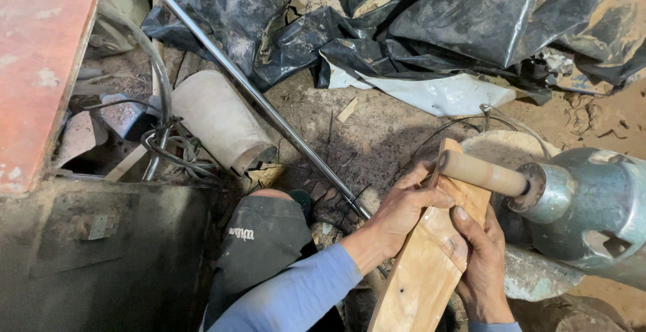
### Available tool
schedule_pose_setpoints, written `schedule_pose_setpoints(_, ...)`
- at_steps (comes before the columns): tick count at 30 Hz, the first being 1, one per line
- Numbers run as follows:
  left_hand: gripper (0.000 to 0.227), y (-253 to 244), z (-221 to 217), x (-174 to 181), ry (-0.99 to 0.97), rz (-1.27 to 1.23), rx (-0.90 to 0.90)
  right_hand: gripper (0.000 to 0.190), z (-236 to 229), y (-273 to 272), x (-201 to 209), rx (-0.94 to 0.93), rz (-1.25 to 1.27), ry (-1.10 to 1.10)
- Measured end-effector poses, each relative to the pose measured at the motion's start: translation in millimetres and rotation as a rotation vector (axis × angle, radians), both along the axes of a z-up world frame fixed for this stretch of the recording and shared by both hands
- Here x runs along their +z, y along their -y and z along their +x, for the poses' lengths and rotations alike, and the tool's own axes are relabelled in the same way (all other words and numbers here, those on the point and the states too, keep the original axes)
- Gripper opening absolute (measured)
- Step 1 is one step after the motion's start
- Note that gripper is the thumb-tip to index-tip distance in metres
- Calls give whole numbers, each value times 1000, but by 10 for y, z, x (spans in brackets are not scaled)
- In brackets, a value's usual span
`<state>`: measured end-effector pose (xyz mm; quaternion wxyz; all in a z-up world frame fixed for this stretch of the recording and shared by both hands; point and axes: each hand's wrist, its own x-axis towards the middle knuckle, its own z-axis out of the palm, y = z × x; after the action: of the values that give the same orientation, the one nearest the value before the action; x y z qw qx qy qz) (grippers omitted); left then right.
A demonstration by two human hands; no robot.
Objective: The person holds a curved wooden piece against a rotating grinding wheel, moving it back and forth to smooth the surface. The person repeatedly repositions the wood to sand different edges and surfaces.
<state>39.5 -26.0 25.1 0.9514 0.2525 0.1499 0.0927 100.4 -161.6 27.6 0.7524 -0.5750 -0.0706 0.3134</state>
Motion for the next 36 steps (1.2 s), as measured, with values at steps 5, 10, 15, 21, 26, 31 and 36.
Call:
schedule_pose_setpoints(5, 64, 23, -56, 67, -9, 24, -6, 58, -46, 49, -11, -5, 4, -14)
schedule_pose_setpoints(10, 59, 70, -176, 133, -13, 11, -37, 60, -125, 112, 11, -10, -5, -43)
schedule_pose_setpoints(15, 56, 112, -254, 177, -22, -29, -34, 61, -199, 168, 26, 14, 15, -55)
schedule_pose_setpoints(21, 53, 209, -418, 161, -50, -22, -32, 59, -360, 279, -2, 2, -11, -92)
schedule_pose_setpoints(26, 49, 204, -344, 97, -59, -23, 16, 58, -309, 205, -5, -2, -16, -147)
schedule_pose_setpoints(31, 47, 63, -179, 57, -23, 6, 60, 58, -162, 15, 49, 31, 38, -77)
schedule_pose_setpoints(36, 55, -48, -88, 52, -108, -29, 69, 56, -73, -95, 38, 46, 68, -77)
